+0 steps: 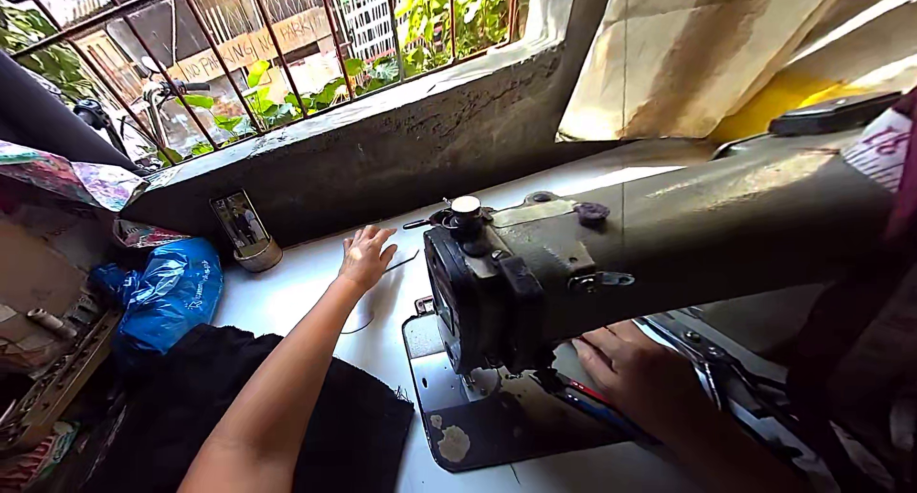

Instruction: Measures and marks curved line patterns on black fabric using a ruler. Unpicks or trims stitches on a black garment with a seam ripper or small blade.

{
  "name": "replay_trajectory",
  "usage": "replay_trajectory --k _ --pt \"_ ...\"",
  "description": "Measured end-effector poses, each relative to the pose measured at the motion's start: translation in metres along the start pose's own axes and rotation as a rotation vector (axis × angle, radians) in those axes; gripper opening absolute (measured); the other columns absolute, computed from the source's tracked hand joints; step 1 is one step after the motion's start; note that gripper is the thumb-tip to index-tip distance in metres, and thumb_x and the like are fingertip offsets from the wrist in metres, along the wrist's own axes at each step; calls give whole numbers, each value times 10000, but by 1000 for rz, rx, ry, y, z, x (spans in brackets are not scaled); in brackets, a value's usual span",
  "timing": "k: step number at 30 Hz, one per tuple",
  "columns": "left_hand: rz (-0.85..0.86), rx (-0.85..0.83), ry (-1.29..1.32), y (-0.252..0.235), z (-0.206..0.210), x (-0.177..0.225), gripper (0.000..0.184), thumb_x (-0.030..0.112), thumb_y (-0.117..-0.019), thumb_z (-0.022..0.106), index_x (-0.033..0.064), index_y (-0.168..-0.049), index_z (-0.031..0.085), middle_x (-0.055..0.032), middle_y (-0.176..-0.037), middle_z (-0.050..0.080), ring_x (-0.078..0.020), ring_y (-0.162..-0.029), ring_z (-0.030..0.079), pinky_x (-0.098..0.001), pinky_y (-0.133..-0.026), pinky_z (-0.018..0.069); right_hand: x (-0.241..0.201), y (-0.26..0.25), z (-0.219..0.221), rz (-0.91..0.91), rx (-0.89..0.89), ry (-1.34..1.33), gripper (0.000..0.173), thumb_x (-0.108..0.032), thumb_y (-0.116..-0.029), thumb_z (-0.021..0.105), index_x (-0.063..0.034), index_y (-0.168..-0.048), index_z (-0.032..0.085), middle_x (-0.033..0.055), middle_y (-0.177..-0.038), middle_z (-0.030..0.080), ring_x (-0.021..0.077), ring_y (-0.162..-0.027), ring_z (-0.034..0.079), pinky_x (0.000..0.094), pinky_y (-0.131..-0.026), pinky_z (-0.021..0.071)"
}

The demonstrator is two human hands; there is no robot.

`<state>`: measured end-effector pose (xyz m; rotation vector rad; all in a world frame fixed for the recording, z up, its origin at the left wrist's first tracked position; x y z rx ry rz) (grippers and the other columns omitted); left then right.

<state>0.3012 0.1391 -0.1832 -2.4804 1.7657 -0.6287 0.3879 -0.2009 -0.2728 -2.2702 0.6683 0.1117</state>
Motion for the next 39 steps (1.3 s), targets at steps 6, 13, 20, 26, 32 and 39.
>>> replay_trajectory --k 6,13,20,26,32,39 --pt "32 -88 100 78 -50 24 219 152 -1026 598 -5 -927 716 -115 -768 657 -223 -694 633 -439 -677 529 2 3 -1 -2 -20 -40 318 -149 -919 496 12 -971 764 203 -869 647 380 -655 659 528 -516 502" --pt "-281 -253 424 220 -35 25 260 239 -1015 593 53 -1143 723 -32 -936 725 -63 -751 686 -236 -694 584 0 3 -14 -9 -85 -173 322 -125 -950 482 33 -1036 749 200 -966 666 365 -785 683 545 -628 551" --pt "-398 -278 338 218 -8 37 451 389 -838 811 114 -1178 703 -15 -946 563 -112 -748 518 -295 -696 460 -13 14 -27 -139 -245 -18 467 -297 -851 752 -34 -1236 716 203 -1074 696 430 -939 696 587 -712 565" --pt "-277 -292 594 201 0 25 168 180 -873 780 69 -925 665 25 -788 547 -27 -641 494 -184 -612 424 -29 24 -31 -145 -234 125 304 -136 -848 750 38 -1096 738 237 -957 658 455 -860 674 569 -658 548" --pt "-253 -299 901 200 -6 5 73 52 -947 658 60 -952 586 3 -810 623 -58 -747 618 -227 -717 524 -42 28 -29 -190 -145 238 142 5 -825 678 102 -925 705 243 -830 618 435 -757 666 518 -593 543" --pt "-164 -219 1448 216 -6 -33 180 14 -889 712 169 -961 655 31 -938 722 -53 -891 691 -263 -854 575 -28 29 -26 -113 -85 201 288 -43 -914 488 96 -1030 713 253 -859 645 456 -776 682 555 -588 536"
Point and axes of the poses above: each hand's wrist, its own y-axis away from the middle knuckle, its own z-axis out of the palm, x = y × z, the point moved 2 cm from there along -y, towards the middle knuckle
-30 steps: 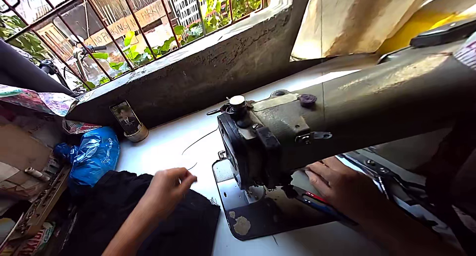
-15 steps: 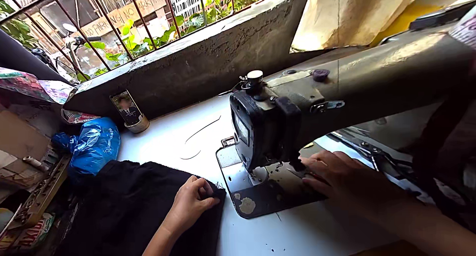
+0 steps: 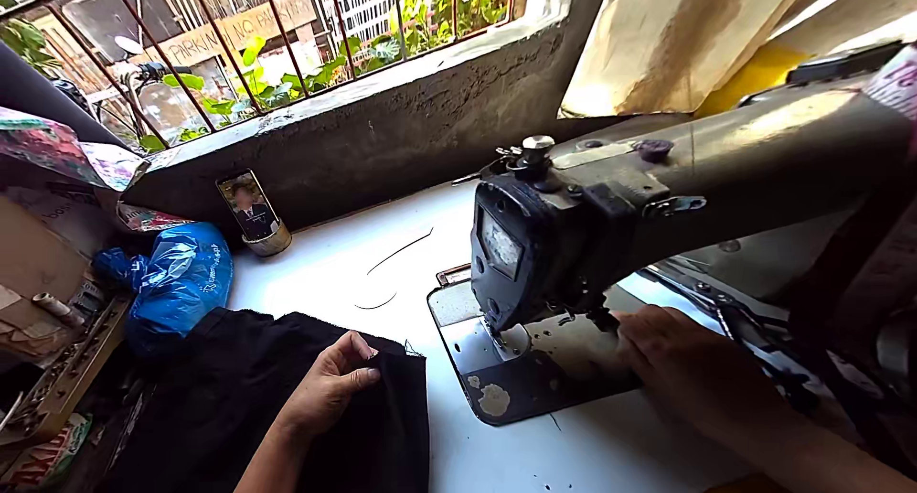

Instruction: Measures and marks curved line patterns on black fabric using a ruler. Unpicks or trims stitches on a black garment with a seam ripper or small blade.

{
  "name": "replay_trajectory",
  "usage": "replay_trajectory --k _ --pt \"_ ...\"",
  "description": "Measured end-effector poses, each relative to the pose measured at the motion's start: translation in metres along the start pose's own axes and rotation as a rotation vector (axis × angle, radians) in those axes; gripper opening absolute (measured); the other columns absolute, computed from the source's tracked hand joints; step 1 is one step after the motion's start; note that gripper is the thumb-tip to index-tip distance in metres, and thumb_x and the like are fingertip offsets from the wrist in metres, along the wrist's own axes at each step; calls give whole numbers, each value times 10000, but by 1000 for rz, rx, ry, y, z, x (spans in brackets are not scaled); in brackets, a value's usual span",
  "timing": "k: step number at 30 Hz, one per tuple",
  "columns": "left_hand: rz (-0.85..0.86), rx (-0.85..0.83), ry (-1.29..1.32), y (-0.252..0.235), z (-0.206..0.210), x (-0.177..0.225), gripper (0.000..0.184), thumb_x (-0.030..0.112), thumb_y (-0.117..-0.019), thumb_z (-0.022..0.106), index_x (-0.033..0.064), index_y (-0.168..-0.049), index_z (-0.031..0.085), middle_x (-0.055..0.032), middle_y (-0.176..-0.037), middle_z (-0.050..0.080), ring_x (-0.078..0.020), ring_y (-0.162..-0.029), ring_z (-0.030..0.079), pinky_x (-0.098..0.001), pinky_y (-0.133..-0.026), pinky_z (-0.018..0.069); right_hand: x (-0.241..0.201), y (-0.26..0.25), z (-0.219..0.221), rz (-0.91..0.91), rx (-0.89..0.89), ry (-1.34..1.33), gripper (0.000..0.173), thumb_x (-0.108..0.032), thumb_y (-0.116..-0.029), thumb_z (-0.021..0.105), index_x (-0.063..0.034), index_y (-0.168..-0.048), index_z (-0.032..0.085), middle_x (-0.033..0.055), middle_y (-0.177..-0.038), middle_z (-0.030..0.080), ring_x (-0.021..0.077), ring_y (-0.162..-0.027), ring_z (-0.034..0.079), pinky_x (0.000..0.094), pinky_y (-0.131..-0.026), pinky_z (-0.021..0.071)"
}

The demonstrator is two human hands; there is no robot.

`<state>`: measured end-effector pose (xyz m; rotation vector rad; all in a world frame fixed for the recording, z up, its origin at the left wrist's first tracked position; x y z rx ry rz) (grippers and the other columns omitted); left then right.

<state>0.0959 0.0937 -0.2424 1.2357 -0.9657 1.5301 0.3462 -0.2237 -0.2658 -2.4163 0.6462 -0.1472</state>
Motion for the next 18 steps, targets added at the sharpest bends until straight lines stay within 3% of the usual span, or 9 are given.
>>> replay_trajectory --k 2,4,6,8,10,13,18 --pt "15 -28 65 0 -4 -2 184 22 -891 722 181 -966 666 29 -952 728 -53 -899 695 -260 -861 574 1 1 -2 17 6 -49 316 -80 -930 456 75 -1030 713 245 -845 647 462 -760 678 573 -581 523" --pt "21 -65 103 1 -7 -4 181 20 -909 707 177 -989 669 20 -978 729 -57 -918 695 -263 -877 570 -3 6 -5 40 16 -130 349 -136 -962 425 42 -1043 713 201 -820 628 402 -702 655 540 -563 518" --pt "25 -84 117 1 -8 -5 182 16 -928 681 179 -1004 655 24 -999 716 -57 -934 684 -262 -887 563 -12 10 -14 108 -2 -295 371 -167 -995 418 23 -1087 724 156 -820 642 280 -654 623 440 -566 522" --pt "20 -88 123 1 -7 -5 173 20 -944 661 181 -1006 651 23 -994 714 -60 -922 682 -261 -871 563 -27 13 -28 271 -136 -576 350 -152 -1022 442 27 -1163 708 99 -847 667 109 -667 604 286 -597 535" --pt "1 -90 117 3 -7 -5 169 38 -955 648 196 -1016 641 36 -984 718 -51 -894 684 -248 -835 565 -50 11 -43 395 -299 -850 314 -88 -1043 444 55 -1203 673 55 -865 663 2 -657 576 187 -584 503" --pt "-10 -118 121 3 -4 -5 152 72 -958 643 209 -1022 634 59 -965 697 -26 -831 663 -210 -765 556 -81 3 -48 334 -456 -1082 313 -54 -1046 436 42 -1228 672 62 -977 698 -24 -677 584 150 -584 501" --pt "-38 -115 53 4 4 -2 121 81 -971 621 156 -1064 637 58 -933 707 -30 -820 673 -224 -783 563 -121 -17 -35 314 -553 -1357 265 -123 -1048 482 -35 -1204 677 -57 -868 646 -56 -578 526 112 -499 449"
Point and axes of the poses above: each hand's wrist, its own y-axis away from the middle knuckle, its own z-axis out of the palm, x = y × z, the point moved 2 cm from there along -y, towards the middle knuckle
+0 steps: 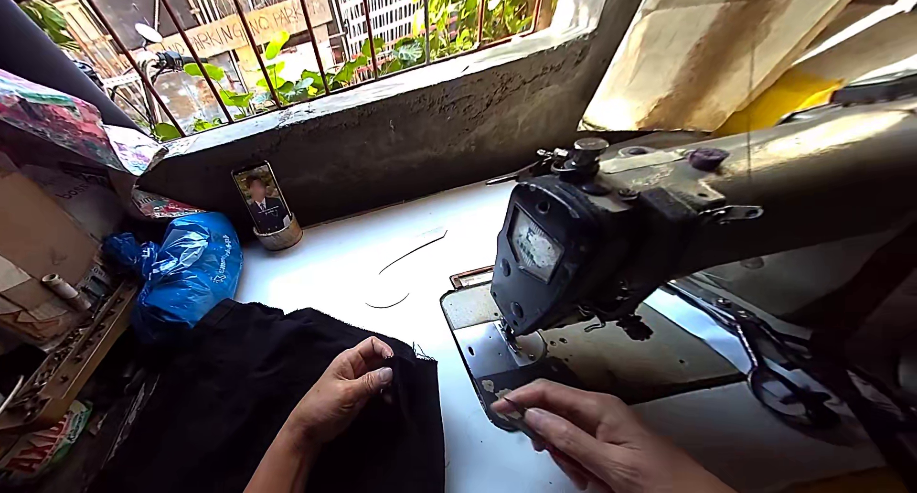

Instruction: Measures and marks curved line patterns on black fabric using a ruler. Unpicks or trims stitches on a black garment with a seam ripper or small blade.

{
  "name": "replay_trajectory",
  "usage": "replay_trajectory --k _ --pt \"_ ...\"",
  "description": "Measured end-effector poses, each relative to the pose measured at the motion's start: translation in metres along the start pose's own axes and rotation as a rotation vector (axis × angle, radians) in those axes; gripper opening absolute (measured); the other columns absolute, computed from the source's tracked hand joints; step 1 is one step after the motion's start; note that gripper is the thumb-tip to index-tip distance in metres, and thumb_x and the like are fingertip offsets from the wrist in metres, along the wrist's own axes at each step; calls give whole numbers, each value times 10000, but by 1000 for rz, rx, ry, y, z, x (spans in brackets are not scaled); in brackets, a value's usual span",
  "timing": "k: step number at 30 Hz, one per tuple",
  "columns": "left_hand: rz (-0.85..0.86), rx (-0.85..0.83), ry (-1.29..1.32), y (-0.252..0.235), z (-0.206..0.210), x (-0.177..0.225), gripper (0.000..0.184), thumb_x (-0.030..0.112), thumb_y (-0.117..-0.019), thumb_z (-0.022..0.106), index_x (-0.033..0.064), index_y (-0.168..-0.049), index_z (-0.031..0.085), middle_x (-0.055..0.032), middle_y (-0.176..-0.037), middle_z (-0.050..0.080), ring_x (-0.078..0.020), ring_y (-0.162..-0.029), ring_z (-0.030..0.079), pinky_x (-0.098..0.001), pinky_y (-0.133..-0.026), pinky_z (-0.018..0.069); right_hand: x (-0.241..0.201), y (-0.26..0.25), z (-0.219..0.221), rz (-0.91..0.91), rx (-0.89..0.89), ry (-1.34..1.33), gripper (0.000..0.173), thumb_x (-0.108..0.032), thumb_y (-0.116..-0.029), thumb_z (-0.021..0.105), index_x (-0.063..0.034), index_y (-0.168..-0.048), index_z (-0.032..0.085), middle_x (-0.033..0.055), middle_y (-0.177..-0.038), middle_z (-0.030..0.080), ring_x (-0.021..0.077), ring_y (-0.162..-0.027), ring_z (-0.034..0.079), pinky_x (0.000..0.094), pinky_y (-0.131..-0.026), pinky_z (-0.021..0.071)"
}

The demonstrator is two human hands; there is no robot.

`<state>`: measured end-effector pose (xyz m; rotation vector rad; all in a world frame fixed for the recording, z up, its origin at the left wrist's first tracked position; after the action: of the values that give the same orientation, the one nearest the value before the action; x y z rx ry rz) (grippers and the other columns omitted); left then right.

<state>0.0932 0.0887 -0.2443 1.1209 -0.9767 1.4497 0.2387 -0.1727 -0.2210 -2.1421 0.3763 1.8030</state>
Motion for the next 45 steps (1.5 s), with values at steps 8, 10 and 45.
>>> replay_trajectory --k 8,10,45 --pt "-12 87 -175 -8 28 -1 125 28 -910 672 115 -968 604 62 -849 683 -21 -729 649 -205 -704 553 4 -17 23 -37 -74 -64 233 -253 -1031 573 -98 -1152 697 -85 -853 596 -89 -535 446 85 -467 391" --pt "0 6 -164 -9 25 -3 101 47 -938 638 136 -977 608 75 -882 672 -16 -767 649 -213 -739 558 4 -17 26 -50 -60 -40 238 -258 -1030 577 -86 -1141 699 -76 -867 603 -97 -553 453 76 -486 395" --pt "-71 -46 -124 -6 33 -4 170 85 -932 684 130 -1079 613 90 -933 709 -22 -854 684 -240 -817 574 11 2 63 -284 -70 202 285 26 -948 592 77 -1211 690 226 -999 716 218 -791 659 301 -746 545"
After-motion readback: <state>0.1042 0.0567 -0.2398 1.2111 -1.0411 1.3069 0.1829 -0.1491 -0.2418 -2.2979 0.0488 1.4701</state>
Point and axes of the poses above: each hand's wrist, its own y-axis away from the middle knuckle, its own z-axis out of the palm, x = y × z, the point moved 2 cm from there along -y, towards the middle knuckle
